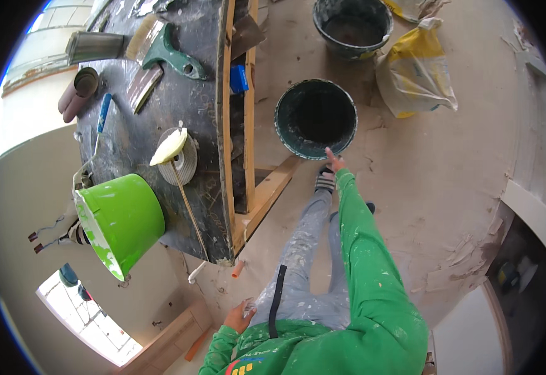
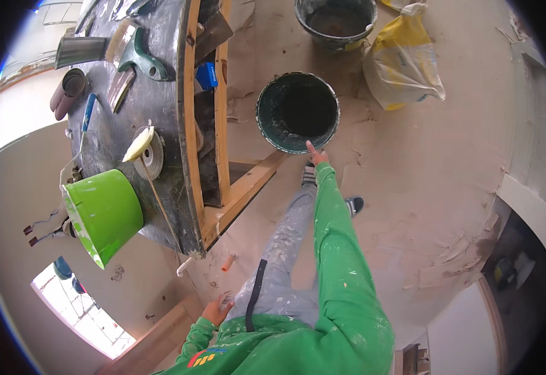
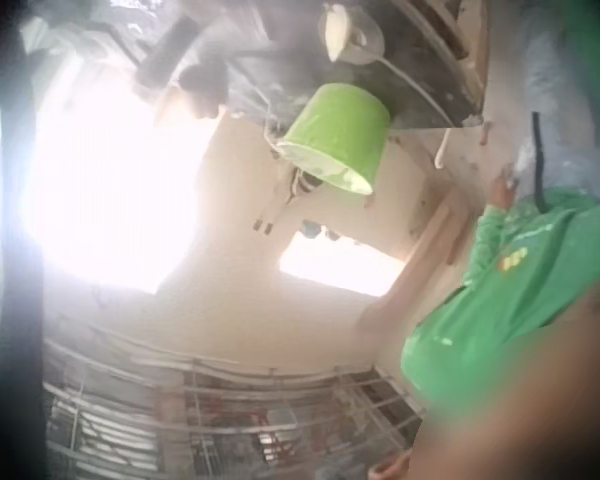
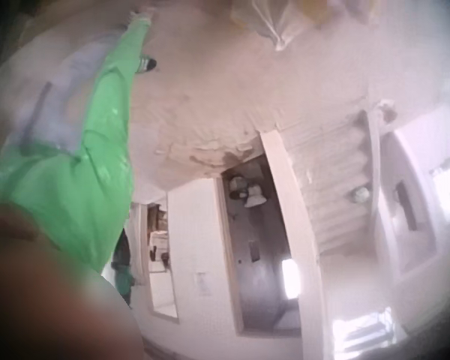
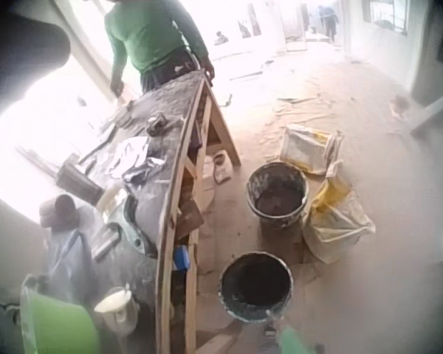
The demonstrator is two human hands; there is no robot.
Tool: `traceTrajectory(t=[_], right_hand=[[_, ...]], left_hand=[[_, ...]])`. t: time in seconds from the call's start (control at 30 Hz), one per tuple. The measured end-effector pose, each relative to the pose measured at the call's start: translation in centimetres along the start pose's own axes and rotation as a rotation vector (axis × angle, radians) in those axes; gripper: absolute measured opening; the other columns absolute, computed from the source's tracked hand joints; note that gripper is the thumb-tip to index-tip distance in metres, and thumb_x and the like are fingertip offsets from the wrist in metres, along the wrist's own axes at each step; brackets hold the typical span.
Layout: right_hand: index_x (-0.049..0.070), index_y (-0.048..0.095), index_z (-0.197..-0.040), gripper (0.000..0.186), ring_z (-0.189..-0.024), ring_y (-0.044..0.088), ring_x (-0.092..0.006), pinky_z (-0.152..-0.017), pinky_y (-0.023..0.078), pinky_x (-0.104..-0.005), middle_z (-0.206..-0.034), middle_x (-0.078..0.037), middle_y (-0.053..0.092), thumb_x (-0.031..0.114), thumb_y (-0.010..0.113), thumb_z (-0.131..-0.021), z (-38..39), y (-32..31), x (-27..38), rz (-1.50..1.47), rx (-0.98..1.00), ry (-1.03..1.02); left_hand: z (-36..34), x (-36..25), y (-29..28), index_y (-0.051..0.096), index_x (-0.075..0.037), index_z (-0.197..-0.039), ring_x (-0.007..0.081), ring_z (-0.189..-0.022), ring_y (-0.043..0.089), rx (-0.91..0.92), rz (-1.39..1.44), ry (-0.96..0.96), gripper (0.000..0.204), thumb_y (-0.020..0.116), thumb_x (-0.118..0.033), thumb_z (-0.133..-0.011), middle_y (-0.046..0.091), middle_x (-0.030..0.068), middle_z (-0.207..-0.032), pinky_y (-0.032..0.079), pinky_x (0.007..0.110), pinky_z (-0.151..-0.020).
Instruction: The person applies plaster to a wall using a trowel and a hawk. They scoop plaster from the hawk onto the trowel and spread it onto the wall surface. The person moves around the room, applying plaster to different sections of the wall.
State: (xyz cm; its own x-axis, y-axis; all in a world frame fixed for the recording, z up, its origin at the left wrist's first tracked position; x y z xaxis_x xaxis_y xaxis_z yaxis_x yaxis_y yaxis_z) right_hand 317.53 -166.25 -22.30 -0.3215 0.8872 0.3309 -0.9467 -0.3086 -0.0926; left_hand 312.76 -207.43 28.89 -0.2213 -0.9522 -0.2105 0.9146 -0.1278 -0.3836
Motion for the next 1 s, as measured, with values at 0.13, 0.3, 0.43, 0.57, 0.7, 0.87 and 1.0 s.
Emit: traceTrajectory(t=[0.13,0.3,0.43,0.57,0.7,0.87,1.0], right_hand=[[0.0,0.039,-0.13,0.069,-0.107,0.058,-0.036,-0.08,0.056,-0.0555,-0.122,-0.02,0.054,0.026,0.072,-0.076,1.5,3.3,1.3,-0.364,0.092,-0.113],[-0.005,0.047,-0.115,0.041,-0.099,0.061,-0.0391,-0.077,0.056,-0.0597,-0.112,-0.02,0.057,0.01,0.058,-0.078,6.9,-3.1,4.2,-0.497,0.26,-0.072],[-0.003,0.054,-0.106,0.032,-0.097,0.062,-0.0372,-0.088,0.052,-0.0604,-0.105,-0.02,0.061,0.011,0.059,-0.078,21.7,-11.9,3.6,-0.689,0.321,-0.038],[-0.001,0.054,-0.106,0.032,-0.095,0.063,-0.0345,-0.087,0.053,-0.0571,-0.102,-0.017,0.062,0.011,0.059,-0.077,30.2,-14.8,7.3,-0.726,0.338,-0.142],[-0.001,0.055,-0.105,0.032,-0.09,0.064,-0.0319,-0.081,0.056,-0.0544,-0.098,-0.014,0.062,0.01,0.058,-0.076,34.8,-15.7,10.1,-0.68,0.349,-0.211],[-0.001,0.057,-0.099,0.027,-0.094,0.064,-0.0337,-0.081,0.057,-0.0556,-0.101,-0.015,0.064,0.013,0.058,-0.076,43.1,-24.8,11.1,-0.744,0.356,-0.264],[-0.001,0.058,-0.1,0.027,-0.093,0.065,-0.0317,-0.082,0.058,-0.0507,-0.102,-0.014,0.065,0.014,0.06,-0.076,46.2,-29.4,16.4,-0.822,0.375,-0.427]], left_hand=[[1.0,1.0,2.6,0.052,-0.002,-0.128,0.0328,-0.099,0.065,-0.021,0.34,-0.102,0.046,0.058,-0.032,-0.094,0.066,0.0193,-0.105,0.049,0.039,-0.089],[0.3,3.2,2.9,0.052,-0.002,-0.127,0.0285,-0.098,0.066,-0.099,0.25,-0.086,0.045,0.058,-0.032,-0.094,0.067,0.0172,-0.105,0.049,0.037,-0.088],[1.3,5.0,6.4,0.052,-0.002,-0.126,0.0276,-0.1,0.065,-0.058,0.519,-0.059,0.044,0.058,-0.031,-0.094,0.065,0.0191,-0.108,0.049,0.035,-0.087],[0.1,3.7,5.1,0.053,-0.002,-0.124,0.0267,-0.099,0.065,-0.036,0.463,-0.002,0.043,0.059,-0.03,-0.093,0.066,0.0189,-0.107,0.049,0.035,-0.086],[-2.8,4.9,4.0,0.053,-0.001,-0.123,0.026,-0.095,0.066,-0.095,0.164,0.175,0.042,0.06,-0.03,-0.092,0.068,0.0174,-0.102,0.05,0.035,-0.085],[-1.8,-1.3,2.5,0.053,-0.002,-0.123,0.0234,-0.09,0.067,-0.078,0.374,0.226,0.041,0.06,-0.028,-0.092,0.069,0.0156,-0.101,0.051,0.034,-0.082],[-2.0,-5.8,0.0,0.052,-0.002,-0.124,0.0193,-0.091,0.066,-0.095,0.468,0.224,0.04,0.059,-0.026,-0.093,0.069,0.0124,-0.102,0.052,0.034,-0.078]])
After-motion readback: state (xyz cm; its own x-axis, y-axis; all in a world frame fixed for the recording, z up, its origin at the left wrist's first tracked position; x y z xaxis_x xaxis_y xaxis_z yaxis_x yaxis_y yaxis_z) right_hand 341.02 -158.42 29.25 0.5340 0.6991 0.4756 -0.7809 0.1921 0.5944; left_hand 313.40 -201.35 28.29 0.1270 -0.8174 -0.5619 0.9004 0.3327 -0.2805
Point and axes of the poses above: each hand's wrist, its own z-axis away from the middle knuckle, its own y-axis out of the palm, x = y × z, the point moved 4 cm from there along -z, towards the middle knuckle
